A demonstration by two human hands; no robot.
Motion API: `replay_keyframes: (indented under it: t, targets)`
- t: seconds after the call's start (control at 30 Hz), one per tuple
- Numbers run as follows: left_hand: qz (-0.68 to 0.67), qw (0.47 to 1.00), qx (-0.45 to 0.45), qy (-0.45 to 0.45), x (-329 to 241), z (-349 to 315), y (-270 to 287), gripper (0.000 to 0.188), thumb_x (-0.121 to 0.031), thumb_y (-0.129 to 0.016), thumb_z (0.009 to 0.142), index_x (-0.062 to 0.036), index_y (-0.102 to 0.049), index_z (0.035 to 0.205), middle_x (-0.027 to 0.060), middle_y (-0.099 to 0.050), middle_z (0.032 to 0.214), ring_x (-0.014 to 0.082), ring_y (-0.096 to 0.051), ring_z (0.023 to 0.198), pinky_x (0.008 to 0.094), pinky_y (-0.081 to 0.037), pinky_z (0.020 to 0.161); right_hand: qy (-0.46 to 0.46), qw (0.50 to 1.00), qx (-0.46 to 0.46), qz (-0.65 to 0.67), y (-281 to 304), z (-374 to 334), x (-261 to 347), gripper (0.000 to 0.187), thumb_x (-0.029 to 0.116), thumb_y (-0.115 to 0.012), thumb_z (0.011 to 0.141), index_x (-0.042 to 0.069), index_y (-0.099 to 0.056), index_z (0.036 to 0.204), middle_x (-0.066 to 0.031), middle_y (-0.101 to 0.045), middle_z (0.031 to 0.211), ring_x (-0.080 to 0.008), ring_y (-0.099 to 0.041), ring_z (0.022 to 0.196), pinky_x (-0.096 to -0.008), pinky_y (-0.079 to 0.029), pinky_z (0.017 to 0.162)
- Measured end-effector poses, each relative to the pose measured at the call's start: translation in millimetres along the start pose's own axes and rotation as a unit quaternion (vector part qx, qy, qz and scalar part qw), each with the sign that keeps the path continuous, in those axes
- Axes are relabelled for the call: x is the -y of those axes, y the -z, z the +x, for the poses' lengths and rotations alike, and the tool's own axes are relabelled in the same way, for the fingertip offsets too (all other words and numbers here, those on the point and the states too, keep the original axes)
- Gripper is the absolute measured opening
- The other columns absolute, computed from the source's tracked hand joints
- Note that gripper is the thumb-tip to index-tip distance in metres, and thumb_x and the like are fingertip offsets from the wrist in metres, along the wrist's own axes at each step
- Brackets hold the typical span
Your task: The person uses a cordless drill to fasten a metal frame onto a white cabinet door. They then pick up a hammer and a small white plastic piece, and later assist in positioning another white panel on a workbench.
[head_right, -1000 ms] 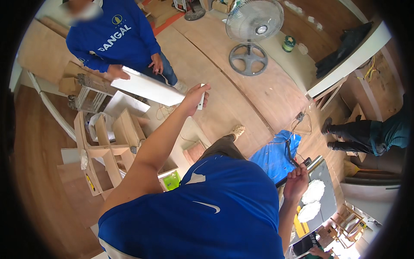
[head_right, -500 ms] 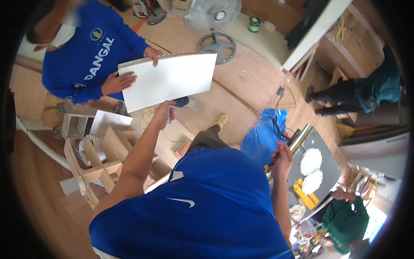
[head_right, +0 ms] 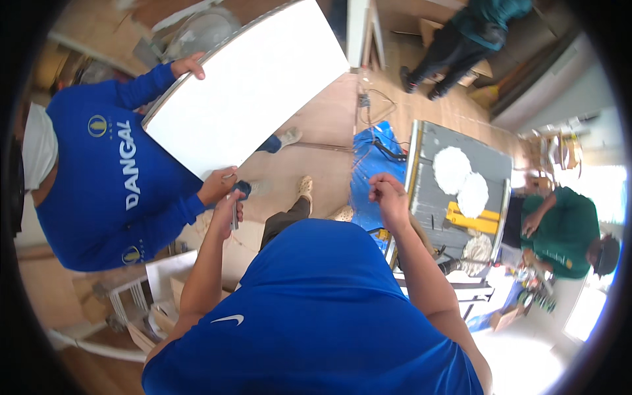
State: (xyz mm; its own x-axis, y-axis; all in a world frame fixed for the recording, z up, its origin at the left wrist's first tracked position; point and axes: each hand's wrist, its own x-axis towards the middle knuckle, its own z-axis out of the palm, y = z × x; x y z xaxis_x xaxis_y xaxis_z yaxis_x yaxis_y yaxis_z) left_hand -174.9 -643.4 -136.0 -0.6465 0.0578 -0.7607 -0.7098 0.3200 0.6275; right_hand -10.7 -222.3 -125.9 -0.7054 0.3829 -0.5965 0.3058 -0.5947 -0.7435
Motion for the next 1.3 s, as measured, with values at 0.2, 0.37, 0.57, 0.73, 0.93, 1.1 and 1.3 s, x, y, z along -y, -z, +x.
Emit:
replay_keyframes:
  t: [0.2, 0.37, 0.57, 0.73, 0.93, 1.1, 1.3]
  targets:
    - [0.177, 0.975, 0.128, -0.045, -34, -11, -47, 0.027, -0.033, -0.064, 0.102, -0.0059, -0.063, 0.107, -0.0018, -0.052, 0.068, 0.0091, -0.050, 0.054, 0.0266, -0.042, 0.051, 0.048, 0.997, -0.045, 0.033, 3, -7, -10, 0.015, 0.006, -0.050, 0.093, 0.003, -0.065, 0.091, -0.0030, -0.058, 0.074, -0.0125, -0.056, 0.066, -0.0266, -0.046, 0.062]
    - [0.232, 0.947, 0.198, -0.099, -77, -50, -80, 0.024, -0.027, -0.062, 0.102, -0.0044, -0.063, 0.108, -0.0011, -0.051, 0.069, 0.0089, -0.049, 0.055, 0.0257, -0.042, 0.051, 0.045, 0.990, -0.076, 0.106, 20, -20, -12, 0.018, 0.018, -0.057, 0.095, 0.004, -0.065, 0.088, -0.0025, -0.057, 0.072, -0.0122, -0.053, 0.063, -0.0267, -0.042, 0.059]
    - [0.215, 0.931, 0.260, -0.137, -101, -92, -95, 0.024, -0.026, -0.063, 0.103, -0.0038, -0.063, 0.112, -0.0027, -0.051, 0.073, 0.0067, -0.050, 0.060, 0.0236, -0.041, 0.054, 0.103, 0.973, -0.196, 0.061, 45, 0, -40, 0.045, 0.048, -0.061, 0.101, 0.004, -0.069, 0.097, 0.0011, -0.047, 0.070, -0.0117, -0.046, 0.061, -0.0267, -0.038, 0.058]
    - [0.227, 0.915, 0.280, -0.179, -119, -163, -94, 0.026, -0.026, -0.063, 0.103, -0.0026, -0.061, 0.114, -0.0025, -0.051, 0.075, 0.0070, -0.051, 0.065, 0.0239, -0.044, 0.060, 0.051, 0.940, -0.308, 0.139, 53, -9, -16, 0.061, 0.063, -0.065, 0.095, 0.003, -0.071, 0.107, 0.0002, -0.044, 0.068, -0.0129, -0.045, 0.061, -0.0291, -0.036, 0.056]
    - [0.213, 0.914, 0.285, -0.196, -126, -225, -87, 0.027, -0.026, -0.063, 0.102, -0.0026, -0.060, 0.114, -0.0013, -0.052, 0.076, 0.0082, -0.052, 0.066, 0.0250, -0.045, 0.062, -0.004, 0.953, -0.226, 0.200, 54, -12, -28, 0.057, 0.060, -0.072, 0.092, 0.005, -0.069, 0.109, 0.0011, -0.045, 0.069, -0.0112, -0.044, 0.064, -0.0327, -0.034, 0.054]
    - [0.222, 0.920, 0.262, -0.190, -138, -250, -69, 0.021, -0.022, -0.063, 0.100, -0.0035, -0.060, 0.109, 0.0003, -0.053, 0.076, 0.0093, -0.053, 0.066, 0.0258, -0.046, 0.062, 0.020, 0.926, -0.135, 0.353, 34, 17, -35, 0.061, 0.048, -0.077, 0.092, -0.002, -0.065, 0.124, -0.0064, -0.064, 0.092, -0.0204, -0.060, 0.076, -0.0365, -0.048, 0.068]
    - [0.233, 0.925, 0.229, -0.192, -135, -292, -44, 0.017, -0.021, -0.064, 0.100, -0.0048, -0.058, 0.105, 0.0007, -0.053, 0.075, 0.0100, -0.053, 0.064, 0.0262, -0.047, 0.061, 0.135, 0.890, -0.110, 0.422, 46, -14, -12, 0.054, 0.029, -0.073, 0.097, -0.004, -0.055, 0.136, -0.0159, -0.067, 0.129, -0.0300, -0.066, 0.114, -0.0447, -0.051, 0.103]
